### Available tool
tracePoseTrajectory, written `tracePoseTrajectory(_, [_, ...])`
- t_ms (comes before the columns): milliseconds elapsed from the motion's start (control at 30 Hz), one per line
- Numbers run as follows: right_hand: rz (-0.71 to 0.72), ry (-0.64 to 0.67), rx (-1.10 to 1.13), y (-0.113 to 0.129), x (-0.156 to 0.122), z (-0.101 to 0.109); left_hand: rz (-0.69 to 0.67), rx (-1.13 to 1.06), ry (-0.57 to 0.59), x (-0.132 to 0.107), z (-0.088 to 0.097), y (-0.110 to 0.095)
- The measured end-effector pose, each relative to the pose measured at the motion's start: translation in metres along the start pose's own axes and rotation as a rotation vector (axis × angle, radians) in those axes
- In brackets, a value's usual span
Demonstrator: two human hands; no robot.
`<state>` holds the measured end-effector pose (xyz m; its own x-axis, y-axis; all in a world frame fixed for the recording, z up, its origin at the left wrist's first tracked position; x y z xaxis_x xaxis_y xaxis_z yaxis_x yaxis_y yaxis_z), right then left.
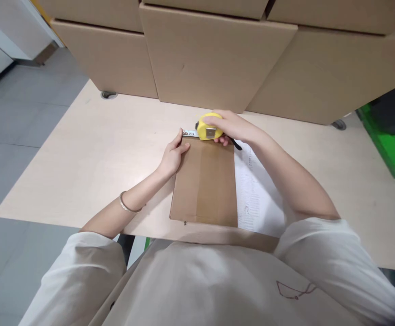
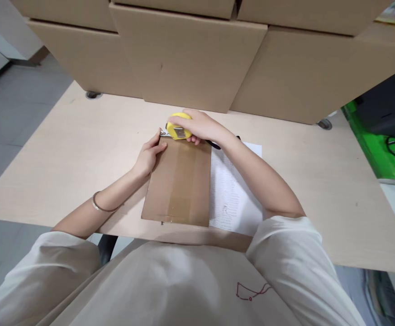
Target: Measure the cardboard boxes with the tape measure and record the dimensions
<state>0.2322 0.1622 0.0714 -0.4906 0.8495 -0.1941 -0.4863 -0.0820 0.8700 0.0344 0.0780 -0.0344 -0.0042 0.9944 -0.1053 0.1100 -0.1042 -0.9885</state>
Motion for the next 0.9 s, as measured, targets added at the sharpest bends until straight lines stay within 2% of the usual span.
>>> tracePoseTrajectory(100, [0.003,-0.061,0.057,-0.025,-0.022,0.031,0.058,-0.003,-0.038,0.000,0.002,0.002])
tracePoseTrajectory(233, [0.028,-0.166,0.119,-0.065,-0.052,0.065,0.053,-0.009,-0.042,0.000,0.002,0.003])
tracePoseTrajectory(333, [0.036,-0.227,0.144,-0.086,-0.063,0.070,0.049,0.003,-0.038,-0.001,0.003,0.004])
tracePoseTrajectory(467, [0.017,-0.269,0.174,-0.098,-0.062,0.061,0.044,-0.018,-0.037,0.001,0.004,0.005])
tracePoseTrajectory(667, [0.029,-0.252,0.149,-0.090,-0.063,0.064,0.029,-0.008,-0.035,0.001,0.005,0.005])
tracePoseTrajectory(800, [0.076,-0.228,0.120,-0.066,-0.064,0.064,0.049,-0.033,-0.011,0.000,0.006,0.008])
tracePoseTrajectory(900, [0.108,-0.189,0.108,-0.040,-0.050,0.046,0.066,-0.054,0.000,0.001,0.006,0.010])
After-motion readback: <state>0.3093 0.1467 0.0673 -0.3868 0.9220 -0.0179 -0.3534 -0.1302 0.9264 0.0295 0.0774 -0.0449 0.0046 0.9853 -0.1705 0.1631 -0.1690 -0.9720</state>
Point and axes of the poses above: each hand's wrist, its own x-axis towards the middle knuckle, its own z-axis out of the back of the hand, y = z × x, the point moved 2 cm from there along x, towards the middle knuckle, and after that the axes turned 2 degrees about z, right-handed, at the moved point
